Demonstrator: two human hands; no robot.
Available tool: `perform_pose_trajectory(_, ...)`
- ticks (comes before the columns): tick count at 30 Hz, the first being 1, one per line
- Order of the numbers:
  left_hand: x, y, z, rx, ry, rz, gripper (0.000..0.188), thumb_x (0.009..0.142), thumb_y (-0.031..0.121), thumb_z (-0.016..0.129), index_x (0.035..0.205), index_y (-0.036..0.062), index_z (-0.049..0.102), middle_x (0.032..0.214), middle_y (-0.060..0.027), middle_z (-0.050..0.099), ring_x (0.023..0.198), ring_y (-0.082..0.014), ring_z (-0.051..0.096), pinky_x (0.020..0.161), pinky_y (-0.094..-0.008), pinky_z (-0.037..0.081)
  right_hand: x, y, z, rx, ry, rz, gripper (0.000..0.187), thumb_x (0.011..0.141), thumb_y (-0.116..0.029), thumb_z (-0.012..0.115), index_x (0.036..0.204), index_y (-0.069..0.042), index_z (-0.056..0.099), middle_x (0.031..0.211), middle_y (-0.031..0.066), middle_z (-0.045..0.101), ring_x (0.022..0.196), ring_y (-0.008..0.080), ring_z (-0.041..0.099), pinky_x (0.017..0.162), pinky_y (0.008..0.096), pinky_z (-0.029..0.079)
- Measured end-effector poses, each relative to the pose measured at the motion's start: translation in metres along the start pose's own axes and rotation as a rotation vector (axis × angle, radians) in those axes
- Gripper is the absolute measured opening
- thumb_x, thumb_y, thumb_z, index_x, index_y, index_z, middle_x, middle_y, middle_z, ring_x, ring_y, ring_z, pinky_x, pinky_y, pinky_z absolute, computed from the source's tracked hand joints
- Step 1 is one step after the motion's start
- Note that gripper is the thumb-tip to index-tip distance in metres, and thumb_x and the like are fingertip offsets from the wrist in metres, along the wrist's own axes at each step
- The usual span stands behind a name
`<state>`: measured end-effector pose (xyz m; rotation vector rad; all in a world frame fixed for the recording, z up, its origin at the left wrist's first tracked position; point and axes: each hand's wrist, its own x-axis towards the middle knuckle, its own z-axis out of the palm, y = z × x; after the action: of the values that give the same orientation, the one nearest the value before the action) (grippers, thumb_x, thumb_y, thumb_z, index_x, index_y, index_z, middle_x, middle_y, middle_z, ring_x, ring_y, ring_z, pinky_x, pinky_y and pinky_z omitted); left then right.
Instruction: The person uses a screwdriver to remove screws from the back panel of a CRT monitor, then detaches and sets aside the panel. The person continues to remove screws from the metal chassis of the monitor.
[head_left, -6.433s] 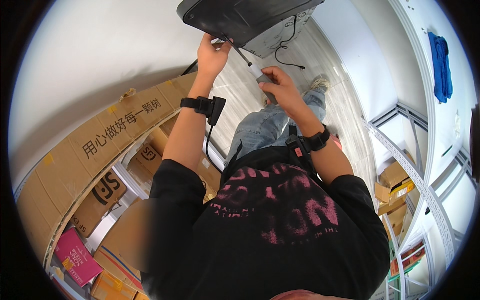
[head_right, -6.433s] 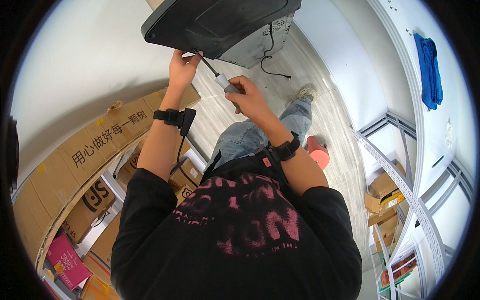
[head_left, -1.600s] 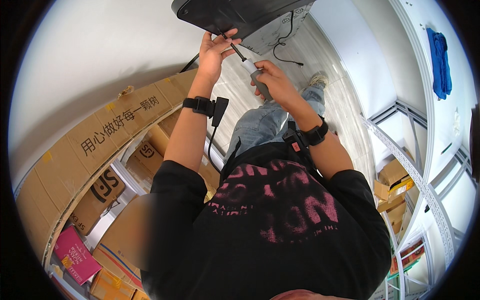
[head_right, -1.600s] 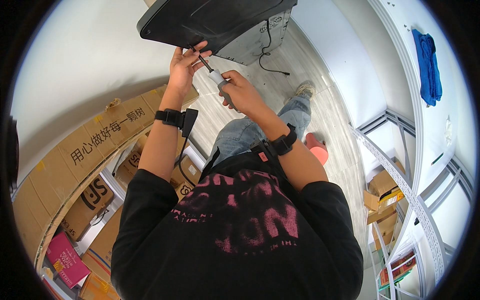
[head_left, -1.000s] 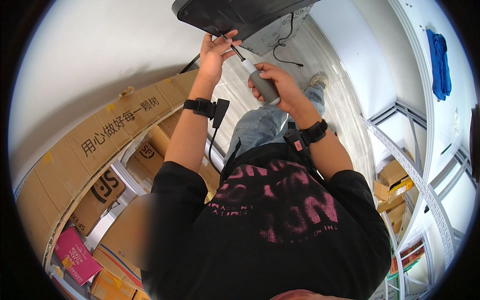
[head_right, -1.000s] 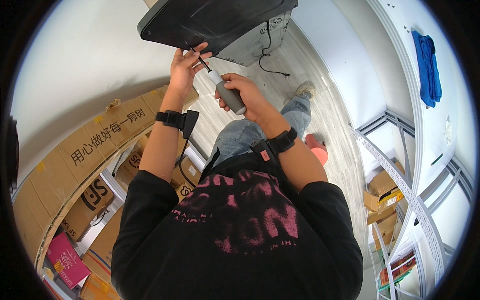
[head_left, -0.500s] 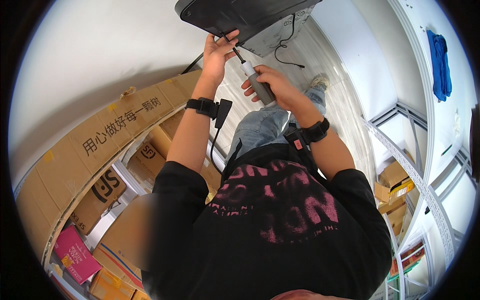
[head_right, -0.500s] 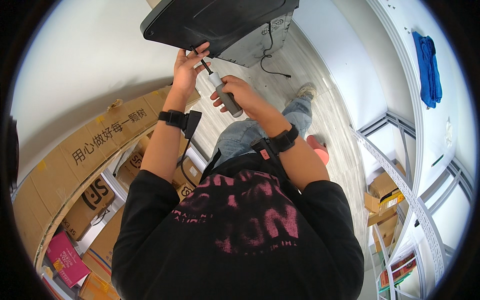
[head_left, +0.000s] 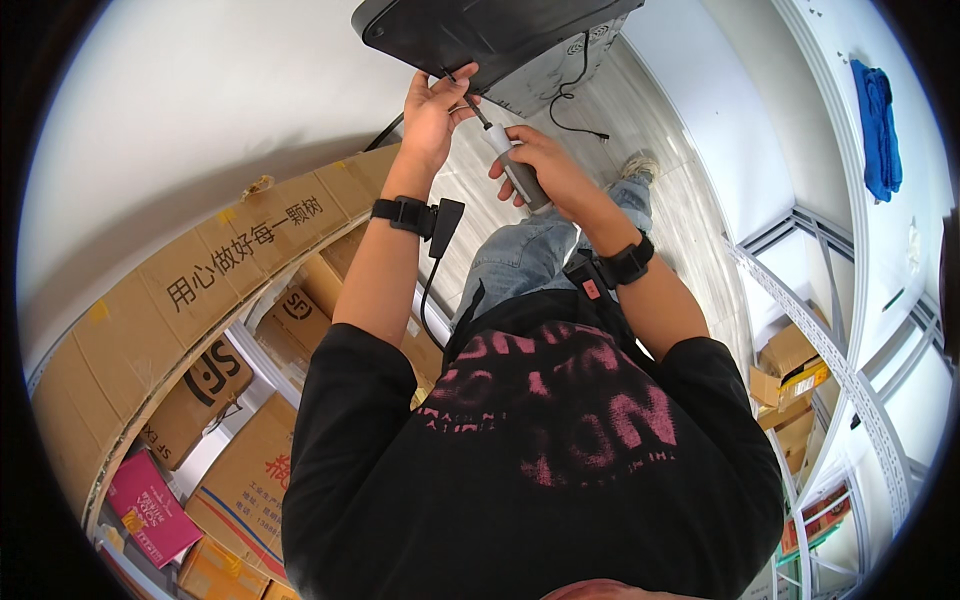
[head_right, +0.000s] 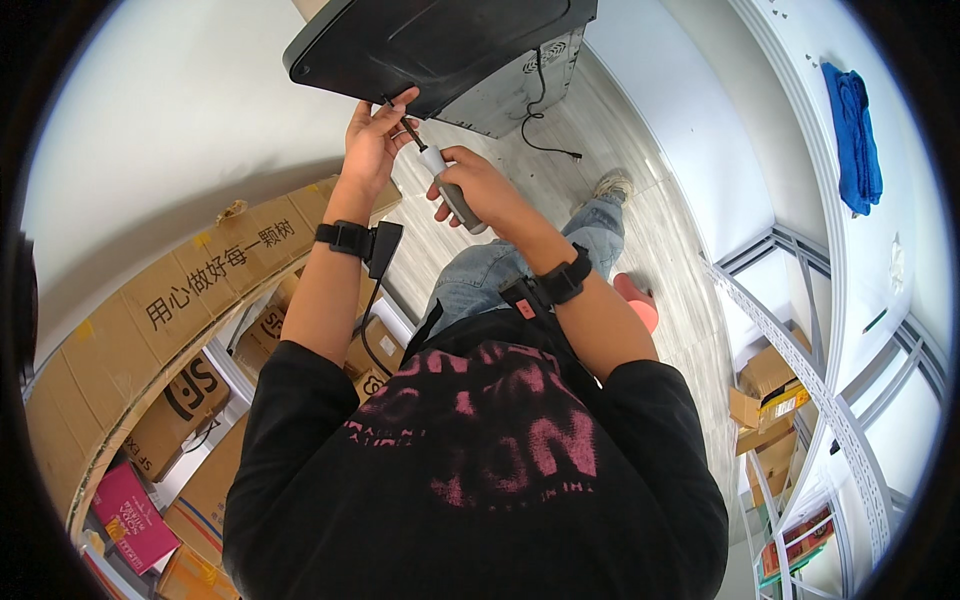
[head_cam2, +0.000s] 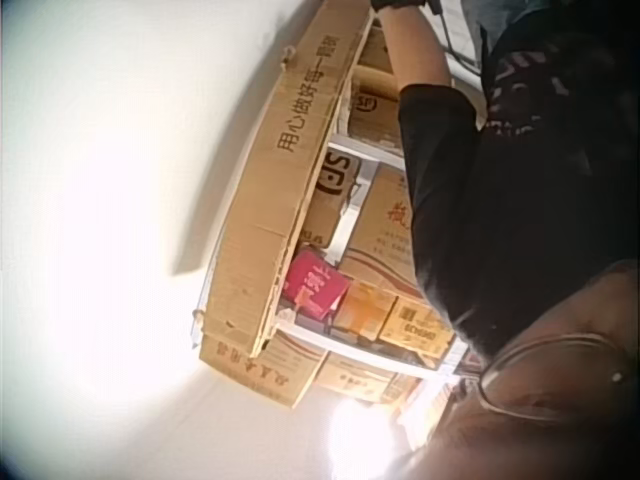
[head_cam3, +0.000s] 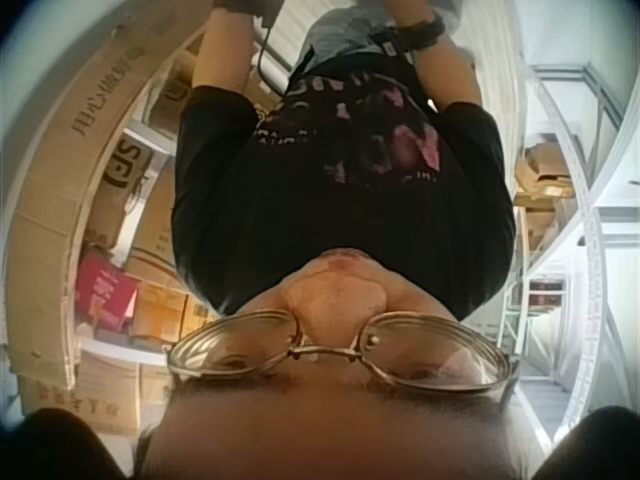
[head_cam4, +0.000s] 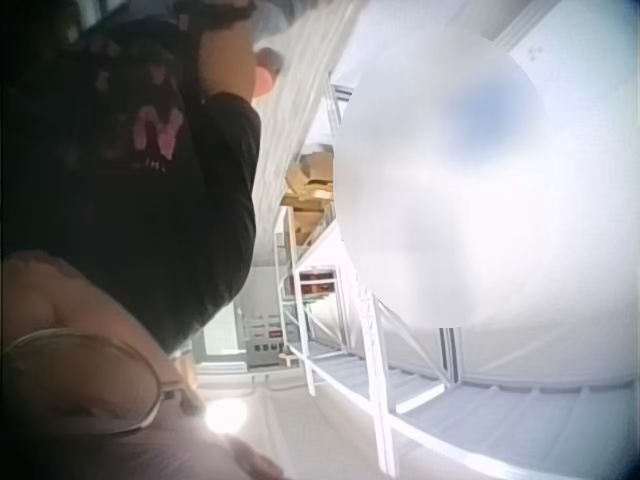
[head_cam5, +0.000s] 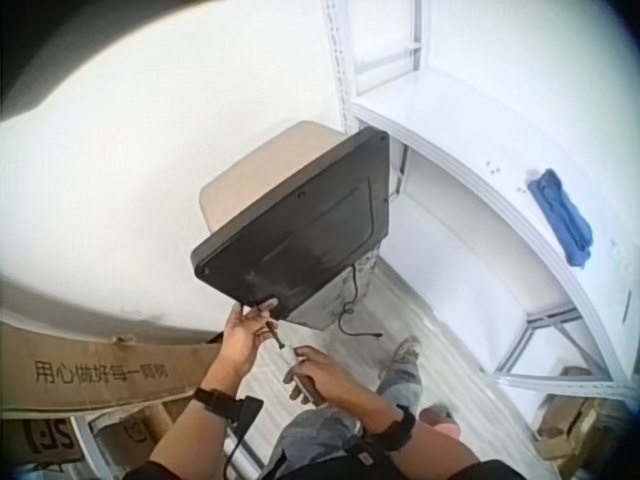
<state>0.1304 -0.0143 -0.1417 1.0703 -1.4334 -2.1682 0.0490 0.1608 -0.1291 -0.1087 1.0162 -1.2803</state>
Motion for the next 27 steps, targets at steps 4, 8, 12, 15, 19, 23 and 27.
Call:
perform_pose_trajectory(4,0.001,0.0,0.003,-0.017,0.016,0.004,0.034,0.088,0.007,0.06,0.118,0.0072,0.044,0.114,-0.0119,0.063,0.073,-0.0149,0.062,0.064,-0.0258,0.052,0.009,0.019,-0.002,-0.109,0.074,-0.129,0.048,0.082,-0.007,0.059,0.126,0.001,0.04,0.094,0.0085,0.057,0.077,0.0137,0.057,0.06,0.0273,0.052)
perform_pose_trajectory(8,0.0,0.002,0.003,-0.011,0.03,-0.004,0.035,0.088,0.007,0.06,0.118,0.0072,0.043,0.114,-0.0121,0.062,0.074,-0.0154,0.062,0.063,-0.0257,0.052,0.009,0.026,-0.001,-0.221,0.119,-0.223,0.05,0.082,-0.006,0.062,0.127,0.001,0.04,0.101,0.0099,0.054,0.083,0.0142,0.056,0.062,0.0274,0.052)
perform_pose_trajectory(12,0.001,0.001,0.003,-0.016,0.025,-0.004,0.035,0.088,0.007,0.06,0.118,0.0075,0.044,0.114,-0.0118,0.063,0.074,-0.0152,0.062,0.062,-0.025,0.052,0.008,0.024,0.0,-0.247,0.121,-0.214,0.051,0.081,-0.006,0.064,0.126,0.001,0.041,0.101,0.01,0.053,0.086,0.0145,0.055,0.063,0.0275,0.053)
perform_pose_trajectory(15,0.0,0.001,0.002,0.001,0.011,-0.004,0.035,0.088,0.007,0.061,0.118,0.008,0.044,0.113,-0.0111,0.063,0.074,-0.0145,0.063,0.061,-0.0243,0.051,0.007,0.026,0.0,-0.283,0.143,-0.222,0.049,0.082,-0.006,0.064,0.125,0.0,0.042,0.1,0.0099,0.053,0.086,0.0148,0.055,0.062,0.0274,0.053)
perform_pose_trajectory(19,0.0,0.001,0.002,0.007,0.016,-0.006,0.035,0.087,0.007,0.061,0.117,0.0088,0.044,0.113,-0.0104,0.063,0.074,-0.0138,0.063,0.06,-0.0234,0.051,0.006,0.025,0.001,-0.285,0.153,-0.218,0.048,0.082,-0.006,0.064,0.124,-0.001,0.043,0.099,0.0094,0.053,0.086,0.0146,0.054,0.062,0.0272,0.053)
perform_pose_trajectory(23,0.0,0.003,0.003,0.014,0.019,-0.009,0.034,0.087,0.007,0.061,0.116,0.0092,0.045,0.113,-0.0101,0.064,0.074,-0.0137,0.063,0.06,-0.023,0.051,0.005,0.025,0.0,-0.28,0.146,-0.216,0.047,0.082,-0.006,0.064,0.123,-0.001,0.043,0.098,0.0084,0.053,0.085,0.0142,0.054,0.062,0.0269,0.053)
perform_pose_trajectory(27,-0.001,0.003,0.003,0.01,0.022,-0.007,0.033,0.087,0.008,0.062,0.115,0.0092,0.045,0.112,-0.0101,0.064,0.075,-0.0136,0.063,0.06,-0.0232,0.051,0.005,0.026,-0.002,-0.271,0.142,-0.219,0.046,0.082,-0.006,0.064,0.122,-0.001,0.044,0.098,0.008,0.053,0.085,0.0138,0.054,0.061,0.0266,0.052)
